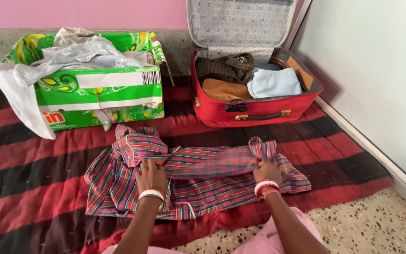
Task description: The person folds a striped shirt on a mat, then places it into an open red suitcase. The person then picks up a light-colored garment from a green box and begins to fold it.
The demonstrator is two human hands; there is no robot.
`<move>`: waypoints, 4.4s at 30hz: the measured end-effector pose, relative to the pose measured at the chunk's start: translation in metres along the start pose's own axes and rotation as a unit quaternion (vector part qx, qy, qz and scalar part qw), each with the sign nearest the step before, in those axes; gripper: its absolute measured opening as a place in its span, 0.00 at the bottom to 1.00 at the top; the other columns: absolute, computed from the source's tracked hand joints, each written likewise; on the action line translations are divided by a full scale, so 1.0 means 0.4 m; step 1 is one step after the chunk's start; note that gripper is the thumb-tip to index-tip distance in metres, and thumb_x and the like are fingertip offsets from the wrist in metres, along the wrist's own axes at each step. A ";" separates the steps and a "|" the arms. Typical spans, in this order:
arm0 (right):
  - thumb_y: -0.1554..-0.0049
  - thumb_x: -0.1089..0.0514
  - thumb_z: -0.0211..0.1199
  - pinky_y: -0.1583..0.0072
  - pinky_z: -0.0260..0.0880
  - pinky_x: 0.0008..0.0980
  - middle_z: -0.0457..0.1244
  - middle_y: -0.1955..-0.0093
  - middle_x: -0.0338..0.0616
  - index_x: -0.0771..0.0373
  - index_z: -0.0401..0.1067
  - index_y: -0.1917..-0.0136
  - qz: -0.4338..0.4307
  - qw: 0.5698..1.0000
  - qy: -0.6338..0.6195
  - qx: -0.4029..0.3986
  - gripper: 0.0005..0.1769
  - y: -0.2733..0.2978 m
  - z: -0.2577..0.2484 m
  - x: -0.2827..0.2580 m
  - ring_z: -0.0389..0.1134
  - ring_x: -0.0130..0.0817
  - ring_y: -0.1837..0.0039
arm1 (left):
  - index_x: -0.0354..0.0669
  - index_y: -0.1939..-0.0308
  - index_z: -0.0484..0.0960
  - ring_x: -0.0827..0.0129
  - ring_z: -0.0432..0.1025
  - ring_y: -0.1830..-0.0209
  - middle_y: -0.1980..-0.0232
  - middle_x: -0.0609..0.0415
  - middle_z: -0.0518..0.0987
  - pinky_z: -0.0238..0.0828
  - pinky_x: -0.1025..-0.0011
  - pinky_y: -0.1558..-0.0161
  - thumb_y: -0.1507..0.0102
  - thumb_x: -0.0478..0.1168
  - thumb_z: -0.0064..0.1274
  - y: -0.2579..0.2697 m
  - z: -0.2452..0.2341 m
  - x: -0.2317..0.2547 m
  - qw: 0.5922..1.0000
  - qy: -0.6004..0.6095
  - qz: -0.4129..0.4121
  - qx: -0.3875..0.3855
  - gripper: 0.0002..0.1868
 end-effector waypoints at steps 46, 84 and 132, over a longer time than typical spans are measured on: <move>0.51 0.48 0.61 0.34 0.69 0.54 0.72 0.44 0.56 0.51 0.79 0.40 0.127 0.978 -0.164 0.012 0.25 -0.309 0.109 0.209 0.72 0.59 0.38 | 0.40 0.27 0.61 0.51 0.48 0.19 0.22 0.46 0.58 0.41 0.30 0.27 0.32 0.58 0.48 -0.227 0.197 0.757 0.915 0.215 0.216 -0.265 0.36; 0.43 0.52 0.69 0.63 0.54 0.26 0.61 0.68 0.28 0.69 0.78 0.58 -0.019 0.838 -0.522 0.156 0.15 -0.291 -0.093 0.180 0.55 0.15 0.63 | 0.48 0.29 0.69 0.52 0.76 0.41 0.41 0.46 0.81 0.72 0.60 0.42 0.47 0.45 0.62 -0.328 0.161 1.047 0.763 0.489 0.306 -0.292 0.41; 0.52 0.36 0.73 0.57 0.73 0.44 0.72 0.64 0.47 0.65 0.81 0.53 -0.109 0.964 -0.241 0.011 0.30 -0.429 -0.067 0.140 0.76 0.43 0.58 | 0.46 0.22 0.51 0.52 0.40 0.17 0.17 0.48 0.43 0.37 0.35 0.25 0.39 0.61 0.56 -0.261 0.048 0.760 0.924 0.210 0.244 -0.206 0.50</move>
Point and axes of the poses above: each hand's wrist, its own y-axis away from the middle knuckle, its own z-axis out of the palm, x = y × z, the point moved 7 cm from there along -y, towards the middle knuckle
